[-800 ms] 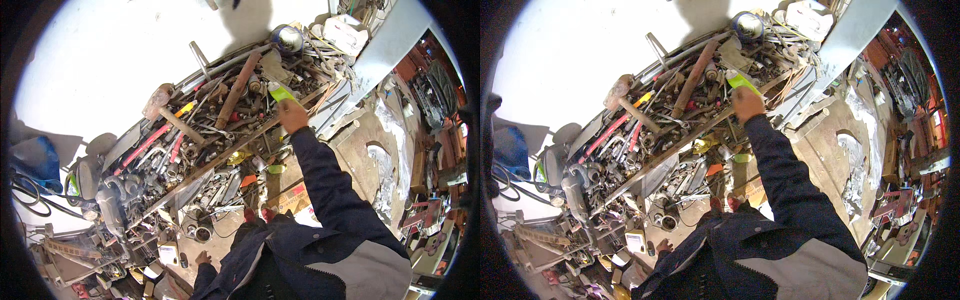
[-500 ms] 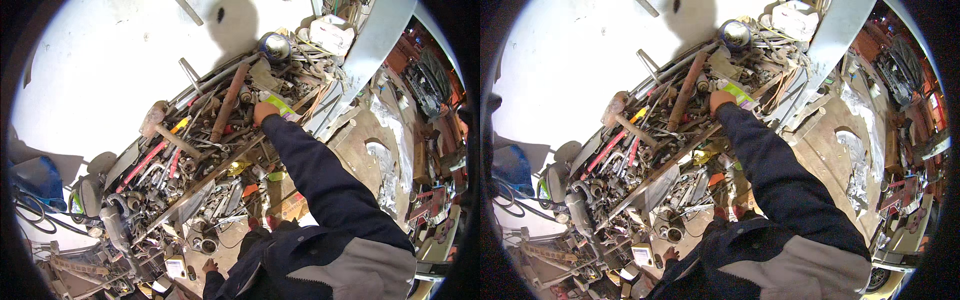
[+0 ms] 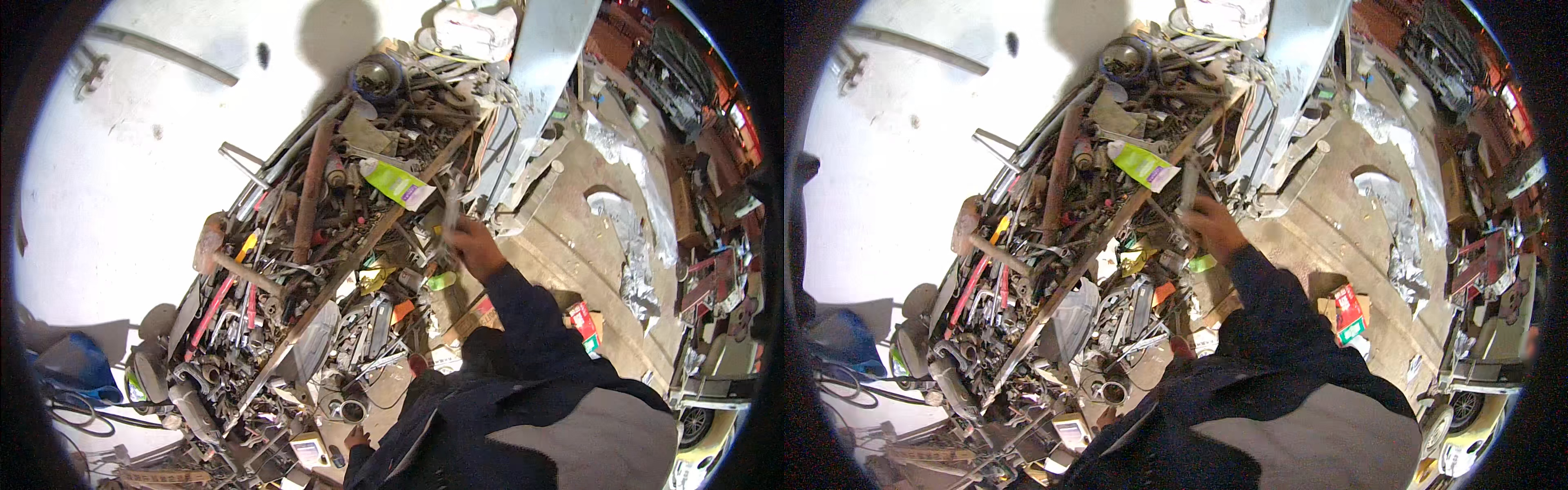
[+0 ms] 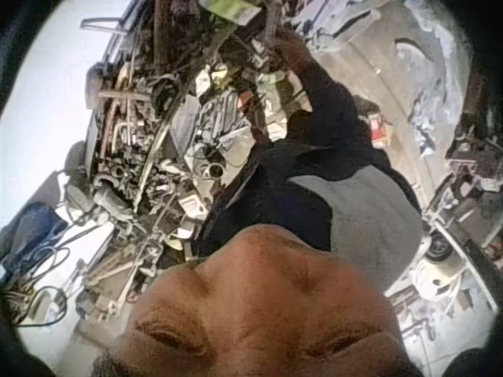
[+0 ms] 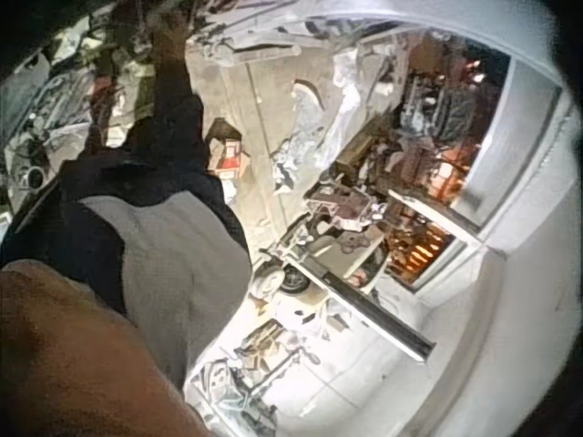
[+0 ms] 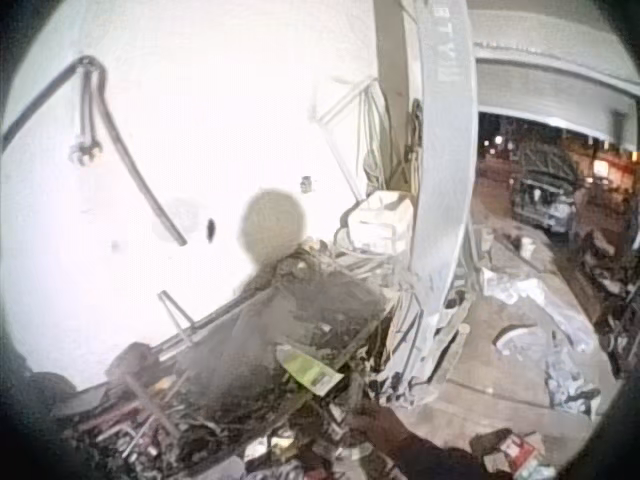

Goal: The person works on the front of a car with the hood open, using a wrench to tighten bolts on the radiator support. They briefly walk away to retrieve a tool and return to continue tightening the bolts.

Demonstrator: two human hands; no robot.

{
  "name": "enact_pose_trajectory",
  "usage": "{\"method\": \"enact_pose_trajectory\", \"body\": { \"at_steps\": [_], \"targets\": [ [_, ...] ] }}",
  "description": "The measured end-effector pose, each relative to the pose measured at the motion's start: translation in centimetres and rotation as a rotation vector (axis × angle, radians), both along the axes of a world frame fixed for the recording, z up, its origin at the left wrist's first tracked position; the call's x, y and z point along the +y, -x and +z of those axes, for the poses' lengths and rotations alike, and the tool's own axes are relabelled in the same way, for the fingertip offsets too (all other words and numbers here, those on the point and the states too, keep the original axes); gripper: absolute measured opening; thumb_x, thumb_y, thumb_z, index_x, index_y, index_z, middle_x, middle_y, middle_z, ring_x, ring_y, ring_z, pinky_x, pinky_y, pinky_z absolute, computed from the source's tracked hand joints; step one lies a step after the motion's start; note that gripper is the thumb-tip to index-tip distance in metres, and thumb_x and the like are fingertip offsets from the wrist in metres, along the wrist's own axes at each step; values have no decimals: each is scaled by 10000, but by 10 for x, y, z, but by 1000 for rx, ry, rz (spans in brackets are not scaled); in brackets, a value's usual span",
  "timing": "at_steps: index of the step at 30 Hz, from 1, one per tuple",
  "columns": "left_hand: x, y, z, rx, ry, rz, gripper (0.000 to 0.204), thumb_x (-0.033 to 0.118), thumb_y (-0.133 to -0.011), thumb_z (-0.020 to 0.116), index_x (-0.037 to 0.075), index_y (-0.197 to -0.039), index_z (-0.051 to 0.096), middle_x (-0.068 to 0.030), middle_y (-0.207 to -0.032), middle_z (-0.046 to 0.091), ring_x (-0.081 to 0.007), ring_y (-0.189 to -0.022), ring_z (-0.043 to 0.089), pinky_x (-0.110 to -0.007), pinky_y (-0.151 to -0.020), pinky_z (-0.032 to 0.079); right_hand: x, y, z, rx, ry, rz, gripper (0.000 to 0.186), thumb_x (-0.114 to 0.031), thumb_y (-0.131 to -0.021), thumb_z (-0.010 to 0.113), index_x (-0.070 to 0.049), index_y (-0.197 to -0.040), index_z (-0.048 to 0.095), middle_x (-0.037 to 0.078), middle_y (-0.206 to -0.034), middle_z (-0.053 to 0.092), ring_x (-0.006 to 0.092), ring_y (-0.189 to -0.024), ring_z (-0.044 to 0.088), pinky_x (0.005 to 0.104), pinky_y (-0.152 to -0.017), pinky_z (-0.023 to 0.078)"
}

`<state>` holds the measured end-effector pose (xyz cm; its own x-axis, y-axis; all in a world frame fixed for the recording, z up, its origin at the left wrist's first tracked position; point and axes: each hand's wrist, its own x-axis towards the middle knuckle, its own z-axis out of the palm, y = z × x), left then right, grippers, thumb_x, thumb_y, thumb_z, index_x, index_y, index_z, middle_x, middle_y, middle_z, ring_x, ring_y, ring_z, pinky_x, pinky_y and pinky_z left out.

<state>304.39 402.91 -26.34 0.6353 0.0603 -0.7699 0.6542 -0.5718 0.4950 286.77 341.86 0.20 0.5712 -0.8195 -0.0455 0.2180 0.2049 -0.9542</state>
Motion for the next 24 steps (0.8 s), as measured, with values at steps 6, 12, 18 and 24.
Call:
{"method": "enact_pose_trajectory", "body": {
  "at_steps": [6,12,18,24],
  "targets": [
    [-104,-36,-2,-338,-537,-1266,477,414,-1012,664,8,-1244,758,-193,-1046,794,-349,-879,756,-497,-724,574,69,239,-94,270,-460,-256,202,-187,-969,686,5,-1028,703,56,-753,633,156,-597,591,314,-545,484],
    [-320,-34,-10,15,17,-700,457,343,-1003,715,64,-1365,719,-179,-991,793,-294,-916,759,-436,-796,604,65,430,-201,207,-675,-831,181,-243,-973,744,-71,-936,704,-6,-624,523,134,-477,493,312,-448,386],
    [-608,143,73,-282,48,-1382,457,308,-1016,710,-5,-1348,706,-112,-1029,801,-196,-852,760,-333,-752,581,4,559,-233,262,-775,-1142,350,-375,-1056,644,-78,-883,713,29,-662,618,155,-494,565,335,-495,486],
    [-832,374,226,-13,884,-1393,506,364,-1064,654,-47,-1357,683,-156,-1246,745,-237,-1125,727,-386,-980,576,-46,686,-254,427,-675,-1235,225,-249,-1014,720,-25,-996,734,92,-803,715,174,-596,669,344,-516,553]
  ]
}}
